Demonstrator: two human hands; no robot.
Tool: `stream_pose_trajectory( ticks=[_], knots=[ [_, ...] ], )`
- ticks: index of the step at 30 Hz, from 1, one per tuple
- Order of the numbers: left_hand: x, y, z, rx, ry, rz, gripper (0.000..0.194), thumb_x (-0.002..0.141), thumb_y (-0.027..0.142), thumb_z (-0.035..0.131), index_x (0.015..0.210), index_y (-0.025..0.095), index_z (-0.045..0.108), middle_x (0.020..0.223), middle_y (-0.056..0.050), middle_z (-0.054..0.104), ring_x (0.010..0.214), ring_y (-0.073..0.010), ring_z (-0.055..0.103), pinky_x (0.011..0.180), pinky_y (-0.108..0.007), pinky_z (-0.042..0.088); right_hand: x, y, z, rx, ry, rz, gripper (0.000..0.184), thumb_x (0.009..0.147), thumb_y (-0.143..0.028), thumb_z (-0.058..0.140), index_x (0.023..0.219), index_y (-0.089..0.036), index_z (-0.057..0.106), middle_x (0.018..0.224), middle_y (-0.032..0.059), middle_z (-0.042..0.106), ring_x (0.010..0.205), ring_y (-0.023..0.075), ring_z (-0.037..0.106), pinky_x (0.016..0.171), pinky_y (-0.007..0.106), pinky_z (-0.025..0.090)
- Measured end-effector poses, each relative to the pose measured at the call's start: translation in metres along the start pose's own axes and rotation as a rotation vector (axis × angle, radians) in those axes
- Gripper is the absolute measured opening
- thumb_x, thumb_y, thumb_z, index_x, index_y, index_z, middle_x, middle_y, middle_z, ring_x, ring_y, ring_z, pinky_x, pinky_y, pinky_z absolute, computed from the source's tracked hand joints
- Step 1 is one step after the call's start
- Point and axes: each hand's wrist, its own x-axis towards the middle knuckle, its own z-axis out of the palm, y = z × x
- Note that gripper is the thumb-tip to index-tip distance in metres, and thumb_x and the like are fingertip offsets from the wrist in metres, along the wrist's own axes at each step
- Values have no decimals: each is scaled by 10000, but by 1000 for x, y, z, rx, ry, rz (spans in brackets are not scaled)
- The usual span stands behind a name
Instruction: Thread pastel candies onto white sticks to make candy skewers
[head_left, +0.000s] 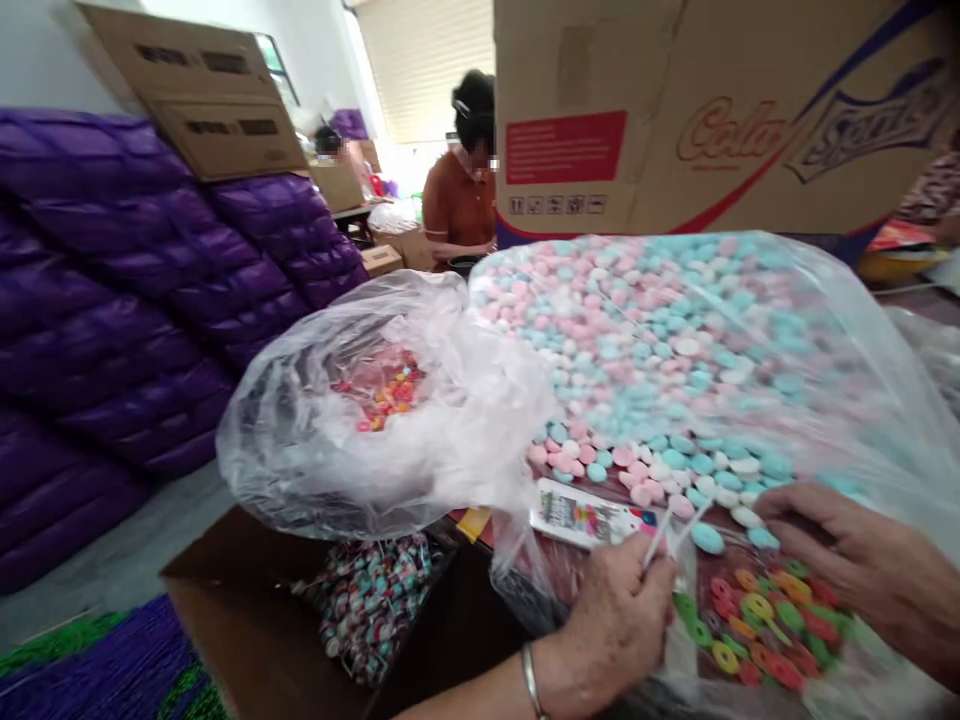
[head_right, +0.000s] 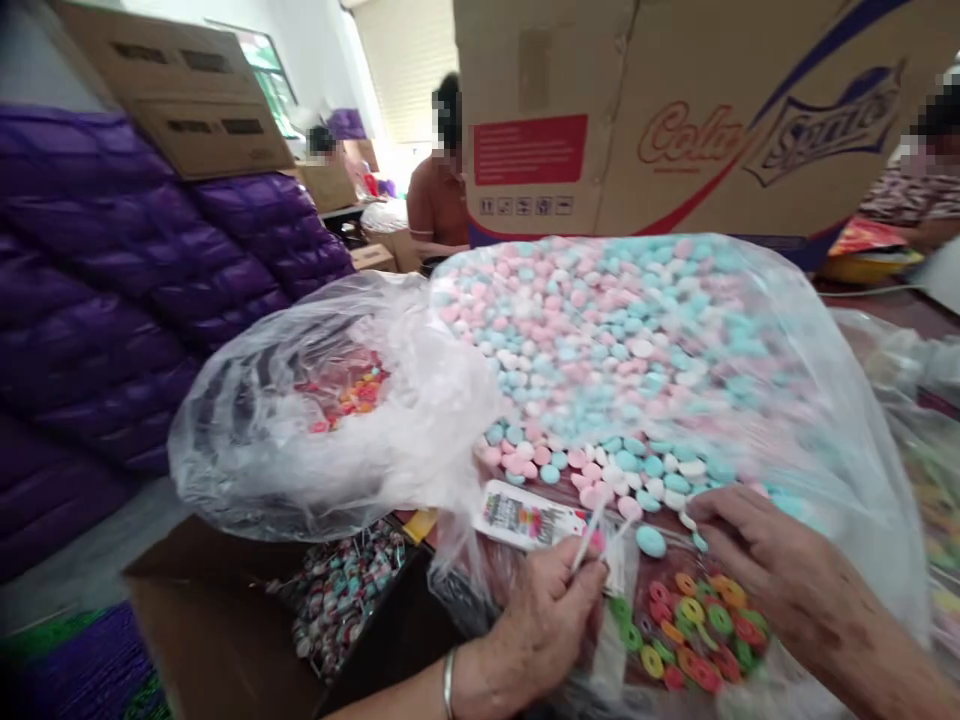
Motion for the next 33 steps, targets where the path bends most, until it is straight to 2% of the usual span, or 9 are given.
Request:
stream_pose_trajectory(
  ticks=[2, 5, 8, 11, 16, 21, 24, 28, 33],
  knots=[
    [-1, -1, -1, 18, 13, 23, 210, 883, 241, 476, 686, 187, 527, 562, 43, 463, 533, -117, 436, 531, -244, 304, 27, -20, -8, 17, -73, -115, 177, 839, -409, 516, 764, -305, 637, 705, 34, 663, 585, 214, 627, 497, 325, 512],
    [-2, -3, 0, 49, 15, 46, 194, 870, 217, 467, 706, 186, 568, 557, 34, 471, 529, -129, 457, 544, -255, 321, 73, -89, -25, 75, -101, -262, 183, 828, -448, 561, 754, -303, 645, 709, 21, 673, 577, 199, 628, 463, 301, 506],
    [-2, -6, 0, 37, 16, 31, 193, 864, 222, 465, 719, 183, 587, 542, 23, 482, 515, -138, 468, 535, -258, 335, 104, -162, -34, 264, 156, -216, 309, 855, -428, 579, 1136, -310, 624, 881, 27, 728, 792, 220, 696, 650, 321, 571],
    [-1, -9, -1, 33, 5, 29, 193, 870, 239, 469, 737, 176, 594, 538, 23, 479, 493, -132, 450, 515, -253, 330, 109, -189, -29, 287, 255, -206, 301, 867, -424, 564, 1137, -314, 639, 961, 22, 733, 874, 226, 696, 745, 343, 562],
    [-2, -4, -4, 5, -31, 93, 212, 901, 252, 443, 767, 166, 583, 655, 18, 516, 596, -126, 433, 567, -240, 328, 83, -144, -21, 174, 134, -103, 241, 862, -407, 537, 957, -257, 699, 929, 32, 732, 841, 219, 683, 715, 313, 533],
    [6, -4, -3, 37, -7, 43, 250, 925, 319, 446, 739, 180, 540, 604, 45, 482, 576, -125, 429, 569, -237, 326, 45, -79, -45, 164, 192, 250, 231, 840, -340, 545, 966, -201, 678, 773, 12, 714, 709, 168, 667, 646, 256, 505],
    [12, -7, -2, 71, -23, 27, 307, 929, 373, 448, 693, 190, 521, 573, 39, 486, 552, -130, 441, 536, -233, 325, 23, -49, -55, 39, 67, 336, 219, 842, -317, 524, 945, -200, 678, 755, 4, 700, 689, 158, 639, 645, 248, 470],
    [13, -8, -1, 94, -10, 19, 321, 920, 408, 459, 689, 193, 518, 550, 41, 487, 502, -122, 427, 502, -226, 327, 1, -33, -50, -192, -163, 366, 221, 866, -275, 475, 876, -203, 684, 747, 5, 681, 700, 158, 603, 642, 240, 400],
    [14, -12, 1, 56, -7, -7, 299, 907, 423, 474, 742, 188, 558, 542, 48, 516, 419, -94, 378, 435, -211, 293, -4, -31, -24, -373, -352, 349, 190, 886, -212, 466, 889, -184, 654, 860, 46, 684, 791, 166, 600, 687, 241, 373]
  ],
)
